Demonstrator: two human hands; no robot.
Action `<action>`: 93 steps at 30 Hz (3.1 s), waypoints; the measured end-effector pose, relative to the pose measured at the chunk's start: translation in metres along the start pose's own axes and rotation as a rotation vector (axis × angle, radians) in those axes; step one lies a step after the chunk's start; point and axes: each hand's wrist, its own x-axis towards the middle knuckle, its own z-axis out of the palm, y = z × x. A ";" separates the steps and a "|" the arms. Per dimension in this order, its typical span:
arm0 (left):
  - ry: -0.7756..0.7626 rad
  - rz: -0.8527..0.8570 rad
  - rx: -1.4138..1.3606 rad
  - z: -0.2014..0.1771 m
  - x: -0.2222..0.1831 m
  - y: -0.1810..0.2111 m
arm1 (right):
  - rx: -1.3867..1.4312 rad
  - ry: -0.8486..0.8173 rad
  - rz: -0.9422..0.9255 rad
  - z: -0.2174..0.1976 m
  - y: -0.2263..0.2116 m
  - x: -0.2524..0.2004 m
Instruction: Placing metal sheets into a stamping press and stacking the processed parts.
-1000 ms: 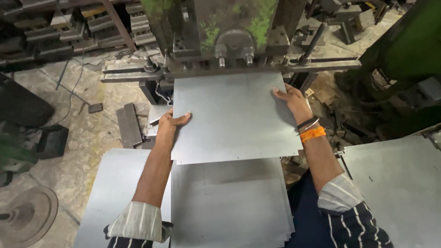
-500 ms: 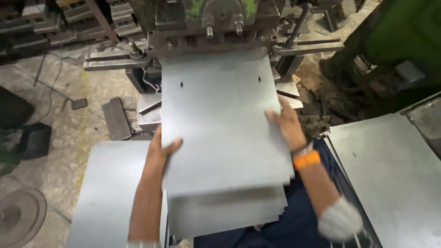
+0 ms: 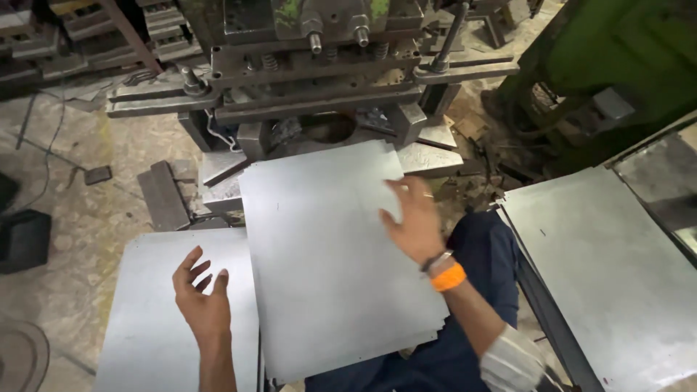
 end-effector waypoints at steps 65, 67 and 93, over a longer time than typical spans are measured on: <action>-0.407 -0.239 -0.518 0.148 0.199 0.049 | 1.157 -0.100 0.481 0.008 0.095 0.157; -0.406 -0.241 -0.547 0.148 0.201 0.046 | 1.155 -0.107 0.471 0.012 0.100 0.158; -0.377 -0.355 -0.383 0.054 0.029 0.005 | 0.842 -0.098 0.438 -0.032 0.037 -0.007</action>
